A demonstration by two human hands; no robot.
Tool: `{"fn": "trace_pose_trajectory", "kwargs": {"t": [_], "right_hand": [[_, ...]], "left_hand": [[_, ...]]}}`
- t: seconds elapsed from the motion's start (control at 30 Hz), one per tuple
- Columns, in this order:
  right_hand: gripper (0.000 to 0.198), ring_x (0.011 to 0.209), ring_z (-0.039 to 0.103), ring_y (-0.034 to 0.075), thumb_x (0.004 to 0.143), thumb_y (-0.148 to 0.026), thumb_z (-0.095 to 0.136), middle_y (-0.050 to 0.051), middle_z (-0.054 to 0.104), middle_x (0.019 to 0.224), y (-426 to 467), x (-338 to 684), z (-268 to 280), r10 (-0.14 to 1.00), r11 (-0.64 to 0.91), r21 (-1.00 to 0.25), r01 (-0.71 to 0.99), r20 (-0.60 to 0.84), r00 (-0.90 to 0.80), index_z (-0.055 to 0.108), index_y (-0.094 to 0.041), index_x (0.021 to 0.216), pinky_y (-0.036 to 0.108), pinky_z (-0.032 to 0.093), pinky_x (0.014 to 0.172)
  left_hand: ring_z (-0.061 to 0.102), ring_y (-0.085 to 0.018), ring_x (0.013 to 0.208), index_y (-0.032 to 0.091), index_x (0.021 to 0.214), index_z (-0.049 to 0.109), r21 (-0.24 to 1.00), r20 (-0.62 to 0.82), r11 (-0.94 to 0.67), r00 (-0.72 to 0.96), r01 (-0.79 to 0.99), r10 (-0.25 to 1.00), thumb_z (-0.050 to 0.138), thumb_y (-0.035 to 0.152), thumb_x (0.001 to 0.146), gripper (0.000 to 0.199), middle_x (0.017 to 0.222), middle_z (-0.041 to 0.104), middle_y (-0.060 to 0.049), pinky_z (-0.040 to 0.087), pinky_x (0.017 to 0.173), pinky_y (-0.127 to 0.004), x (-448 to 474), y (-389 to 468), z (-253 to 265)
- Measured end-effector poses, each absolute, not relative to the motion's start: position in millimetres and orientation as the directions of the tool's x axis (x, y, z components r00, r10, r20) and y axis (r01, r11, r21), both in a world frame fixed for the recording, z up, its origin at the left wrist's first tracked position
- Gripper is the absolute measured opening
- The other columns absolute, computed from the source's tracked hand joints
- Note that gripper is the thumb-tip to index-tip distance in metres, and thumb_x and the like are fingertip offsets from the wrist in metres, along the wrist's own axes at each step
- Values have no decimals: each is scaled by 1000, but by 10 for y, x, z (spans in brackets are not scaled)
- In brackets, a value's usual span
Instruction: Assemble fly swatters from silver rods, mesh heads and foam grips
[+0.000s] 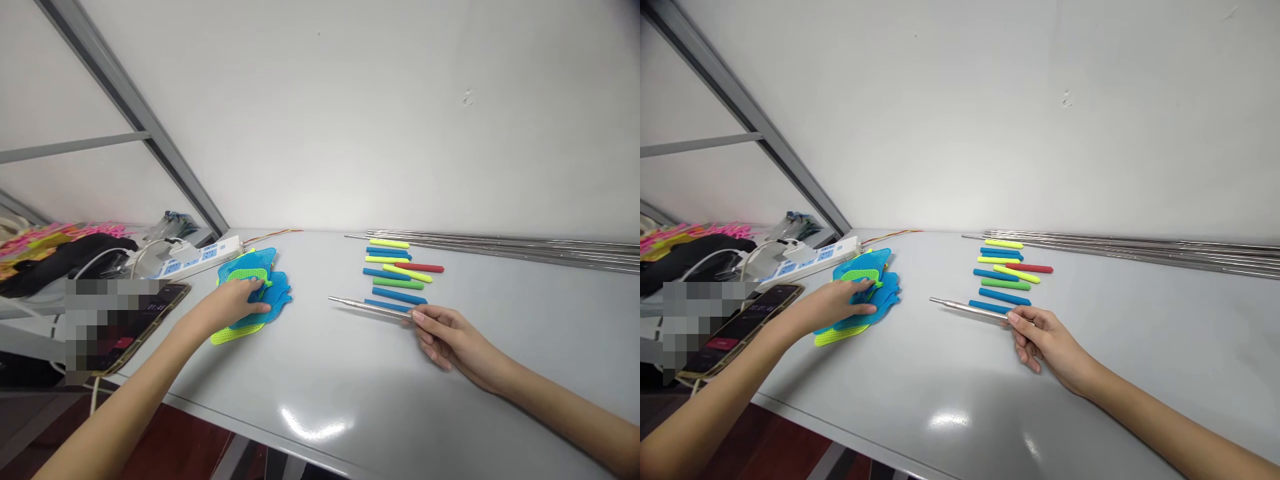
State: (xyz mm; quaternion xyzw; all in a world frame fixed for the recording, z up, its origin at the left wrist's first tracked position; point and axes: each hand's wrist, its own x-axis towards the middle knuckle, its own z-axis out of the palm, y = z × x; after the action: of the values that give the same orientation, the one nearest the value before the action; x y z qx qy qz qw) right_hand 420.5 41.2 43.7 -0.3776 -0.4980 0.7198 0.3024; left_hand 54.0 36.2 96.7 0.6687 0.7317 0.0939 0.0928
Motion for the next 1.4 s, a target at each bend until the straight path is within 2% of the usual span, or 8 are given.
{"fn": "trace_pose_trajectory", "kwargs": {"t": [0.2,0.37,0.53,0.73,0.83,1.13,1.27,1.4], "right_hand": [[33,38,33,5,82,-45,50,-6,41,49,418,4212,412,802,-314,-948,-62,-229,-551,45,-17,64,19,25,36],[34,36,31,5,81,-45,51,-6,41,47,416,4201,439,802,-321,-945,-60,-237,-549,44,-18,62,19,24,36],[35,37,32,5,80,-46,52,-7,39,48,410,4197,451,801,-333,-940,-73,-241,-547,43,-18,60,19,25,36],[34,35,31,4,82,-44,50,-7,41,47,418,4192,437,800,-334,-937,-101,-226,-556,43,-18,61,19,24,35],[34,35,32,4,82,-43,50,-6,41,47,424,4189,447,802,-330,-938,-104,-221,-554,43,-17,61,19,24,35],[34,36,33,4,84,-40,49,-6,41,48,410,4202,415,804,-340,-930,-139,-211,-556,43,-17,61,17,25,34],[29,36,34,4,84,-39,50,-7,40,51,414,4197,358,828,-352,-917,-185,-213,-519,48,-17,66,16,25,33],[25,38,36,4,83,-38,53,-6,39,52,441,4187,352,881,-322,-911,-257,-189,-434,51,-17,70,16,25,32]], "left_hand": [[58,-25,66,21,74,63,75,-10,45,-45,996,999,54,49,68,30,69,64,-6,36,57,-29,650,596,932],[59,-26,81,23,90,63,21,48,29,-30,999,998,47,45,75,32,89,66,-6,38,61,-29,655,624,895],[58,-25,86,23,86,62,20,81,-19,17,1000,997,41,42,79,29,93,65,-5,40,65,-29,663,609,860],[57,-24,78,22,76,59,15,102,-86,84,996,991,41,39,80,26,83,62,-6,39,62,-29,728,602,887],[56,-23,79,21,79,57,22,137,-93,89,995,987,37,38,82,26,86,60,-5,38,63,-29,757,591,920],[53,-24,80,19,92,44,53,354,28,-45,998,934,28,32,86,21,86,56,-7,39,66,-32,780,548,1155],[51,-24,82,21,91,41,88,478,0,-42,996,877,29,33,88,18,92,56,-7,38,68,-33,923,521,1297],[53,-20,76,21,88,40,151,556,-87,-12,985,831,34,33,87,14,86,56,-4,38,66,-29,1188,459,1439]]}}
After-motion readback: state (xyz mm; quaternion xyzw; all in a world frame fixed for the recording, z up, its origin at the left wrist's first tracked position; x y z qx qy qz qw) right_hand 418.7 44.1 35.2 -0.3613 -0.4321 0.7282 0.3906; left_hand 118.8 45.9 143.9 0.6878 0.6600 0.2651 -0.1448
